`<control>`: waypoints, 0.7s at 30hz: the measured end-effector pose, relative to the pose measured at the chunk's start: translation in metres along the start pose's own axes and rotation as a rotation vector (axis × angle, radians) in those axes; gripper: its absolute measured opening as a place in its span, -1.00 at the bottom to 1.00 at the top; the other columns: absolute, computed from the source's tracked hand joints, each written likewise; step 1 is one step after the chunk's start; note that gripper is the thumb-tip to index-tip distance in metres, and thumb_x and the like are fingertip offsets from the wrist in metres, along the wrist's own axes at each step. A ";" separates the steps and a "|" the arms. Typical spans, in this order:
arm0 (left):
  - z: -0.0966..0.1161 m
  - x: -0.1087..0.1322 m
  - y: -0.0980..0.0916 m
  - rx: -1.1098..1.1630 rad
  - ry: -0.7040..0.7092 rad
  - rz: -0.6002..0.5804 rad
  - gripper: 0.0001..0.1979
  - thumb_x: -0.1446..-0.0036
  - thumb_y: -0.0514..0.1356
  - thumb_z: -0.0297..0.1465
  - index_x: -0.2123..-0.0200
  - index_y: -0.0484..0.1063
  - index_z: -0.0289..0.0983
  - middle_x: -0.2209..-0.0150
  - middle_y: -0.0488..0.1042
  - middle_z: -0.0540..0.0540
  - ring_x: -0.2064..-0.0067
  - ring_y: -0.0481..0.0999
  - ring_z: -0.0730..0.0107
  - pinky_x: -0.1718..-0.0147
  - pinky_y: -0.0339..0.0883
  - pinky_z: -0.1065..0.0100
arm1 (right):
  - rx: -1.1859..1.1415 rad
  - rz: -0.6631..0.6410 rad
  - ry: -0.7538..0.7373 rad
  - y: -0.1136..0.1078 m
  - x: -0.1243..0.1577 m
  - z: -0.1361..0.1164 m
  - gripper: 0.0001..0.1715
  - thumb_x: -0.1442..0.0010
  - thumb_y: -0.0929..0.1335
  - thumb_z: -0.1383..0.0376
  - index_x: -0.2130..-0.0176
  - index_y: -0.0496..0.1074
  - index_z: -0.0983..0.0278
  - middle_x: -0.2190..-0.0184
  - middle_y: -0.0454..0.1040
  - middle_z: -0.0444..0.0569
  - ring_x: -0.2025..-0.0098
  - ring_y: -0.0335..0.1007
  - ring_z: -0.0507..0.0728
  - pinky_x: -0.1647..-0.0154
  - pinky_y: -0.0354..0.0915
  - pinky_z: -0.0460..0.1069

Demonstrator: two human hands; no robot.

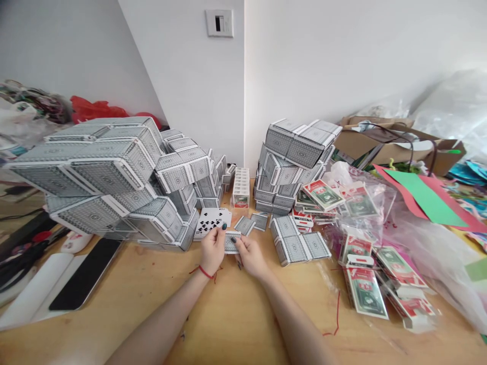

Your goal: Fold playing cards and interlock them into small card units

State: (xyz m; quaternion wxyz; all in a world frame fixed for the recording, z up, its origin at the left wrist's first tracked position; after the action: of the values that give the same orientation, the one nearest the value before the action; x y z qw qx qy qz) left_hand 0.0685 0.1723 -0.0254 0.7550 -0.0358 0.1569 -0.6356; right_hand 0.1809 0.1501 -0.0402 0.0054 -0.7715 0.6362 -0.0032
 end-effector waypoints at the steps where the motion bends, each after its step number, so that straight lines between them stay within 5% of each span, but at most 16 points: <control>1: -0.001 -0.001 -0.003 -0.026 0.009 0.020 -0.69 -0.09 -0.03 -0.24 0.57 0.26 -0.29 0.64 0.26 0.04 0.57 0.24 0.52 0.58 0.11 0.51 | -0.017 0.000 -0.008 -0.001 -0.001 -0.001 -0.56 -0.07 0.21 -0.03 0.58 0.14 0.25 0.82 0.12 -0.28 0.78 0.00 -0.07 0.76 0.04 -0.15; 6: 0.008 -0.005 -0.016 -0.163 0.133 0.076 -0.76 -0.14 -0.07 -0.30 0.39 0.32 -0.27 0.54 0.37 0.00 0.48 0.35 0.46 0.46 0.21 0.45 | -0.109 0.158 -0.026 -0.019 -0.004 0.002 -0.59 -0.03 0.25 -0.02 0.51 0.19 0.27 0.75 0.19 -0.26 0.75 0.09 -0.06 0.73 0.10 -0.14; 12: 0.036 -0.002 -0.007 -0.407 0.435 0.009 -0.77 -0.08 -0.02 -0.46 0.19 0.33 -0.27 0.16 0.40 -0.16 0.02 0.31 0.28 0.02 0.15 0.20 | -0.054 0.520 -0.007 -0.057 0.003 0.009 -0.59 -0.05 0.25 0.01 0.56 0.18 0.26 0.79 0.20 -0.24 0.81 0.05 -0.07 0.81 0.02 -0.15; 16: 0.023 -0.004 0.003 -0.610 0.433 -0.031 -0.64 -0.07 0.00 -0.47 0.02 0.24 -0.26 -0.01 0.31 -0.16 -0.12 0.17 0.20 -0.11 -0.03 0.07 | 0.008 0.603 0.067 -0.065 0.007 0.016 -0.59 -0.05 0.24 -0.02 0.53 0.21 0.26 0.81 0.23 -0.21 0.83 0.10 -0.01 0.84 0.02 -0.12; 21: 0.003 -0.007 0.010 -0.737 0.402 -0.077 -0.61 -0.06 -0.01 -0.50 -0.01 0.21 -0.30 -0.05 0.28 -0.19 -0.12 0.18 0.18 -0.08 0.04 0.08 | 0.135 0.648 0.140 -0.068 0.010 0.018 -0.55 0.00 0.24 -0.07 0.57 0.22 0.24 0.83 0.29 -0.13 0.83 0.19 0.06 0.84 0.07 -0.08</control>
State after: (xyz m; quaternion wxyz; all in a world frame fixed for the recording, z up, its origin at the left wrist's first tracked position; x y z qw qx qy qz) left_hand 0.0777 0.1808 -0.0231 0.6218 -0.1844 0.5166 -0.5591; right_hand 0.2498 0.1530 -0.0574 0.0137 -0.5250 0.8455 -0.0963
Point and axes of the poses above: each hand's wrist, its own x-axis away from the middle knuckle, its own y-axis out of the palm, z = x × y, the point moved 9 cm from there along -x, towards the middle knuckle
